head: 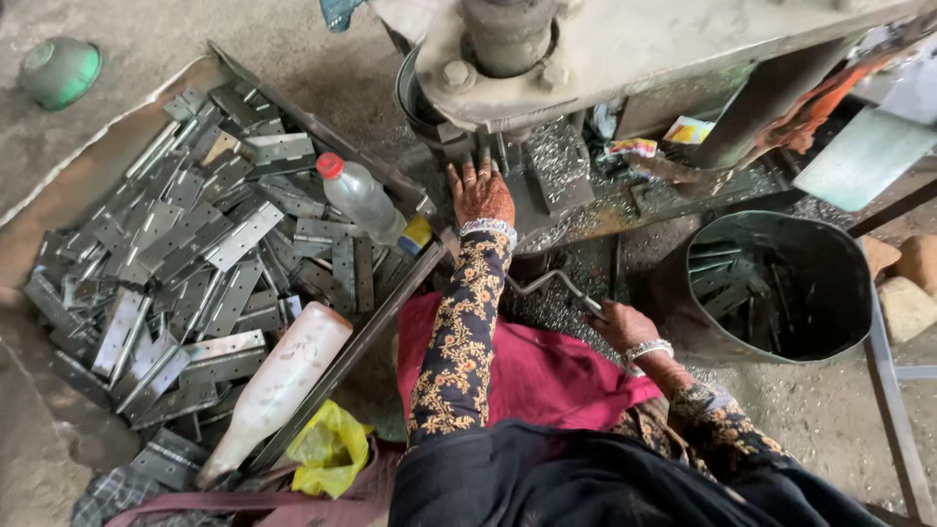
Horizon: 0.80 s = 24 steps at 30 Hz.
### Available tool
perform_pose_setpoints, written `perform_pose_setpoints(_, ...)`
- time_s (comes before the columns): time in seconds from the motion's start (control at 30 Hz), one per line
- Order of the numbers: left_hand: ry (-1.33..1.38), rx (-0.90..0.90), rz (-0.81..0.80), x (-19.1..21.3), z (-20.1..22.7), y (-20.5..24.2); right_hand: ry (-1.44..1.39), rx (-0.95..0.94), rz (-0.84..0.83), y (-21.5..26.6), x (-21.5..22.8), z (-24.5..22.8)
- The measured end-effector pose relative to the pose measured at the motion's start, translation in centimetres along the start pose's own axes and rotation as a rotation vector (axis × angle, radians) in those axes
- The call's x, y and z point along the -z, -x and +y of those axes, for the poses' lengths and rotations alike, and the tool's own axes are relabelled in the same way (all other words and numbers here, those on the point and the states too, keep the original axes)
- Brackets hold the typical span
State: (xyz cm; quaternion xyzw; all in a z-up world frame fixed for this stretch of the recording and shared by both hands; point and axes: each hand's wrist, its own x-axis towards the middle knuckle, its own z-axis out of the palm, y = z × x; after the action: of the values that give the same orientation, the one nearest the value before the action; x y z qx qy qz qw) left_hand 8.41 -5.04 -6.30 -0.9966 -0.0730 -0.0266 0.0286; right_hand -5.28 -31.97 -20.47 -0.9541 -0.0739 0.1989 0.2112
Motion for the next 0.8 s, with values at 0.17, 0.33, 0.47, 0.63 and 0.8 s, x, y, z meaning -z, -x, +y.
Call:
perform_pose_setpoints(0.17, -0.037, -0.004, -0.019, 1.1, 0.5, 0.9, 0.117, 0.028, 0.045, 2.0, 6.2, -4.1)
perform_pose_setpoints(0.33, 0.003, -0.036, -0.024, 1.2, 1.8, 7.7, 0.210, 0.123, 0.018, 2.3, 10.9, -7.5)
perform_pose_setpoints(0.47, 0.165, -0.034, 0.035, 1.9, 1.7, 8.8, 0.205, 0.226, 0.085, 2.5, 11.5, -7.8)
perform_pose_setpoints(0.63, 0.080, -0.058, 0.025, 3.0, 1.7, 7.0, 0.222, 0.183, 0.055, 2.9, 11.0, -7.5)
perform_pose_setpoints(0.8, 0.018, -0.061, 0.033, 2.6, 2.3, 8.7, 0.215, 0.131, -0.008, 3.0, 11.0, -7.7)
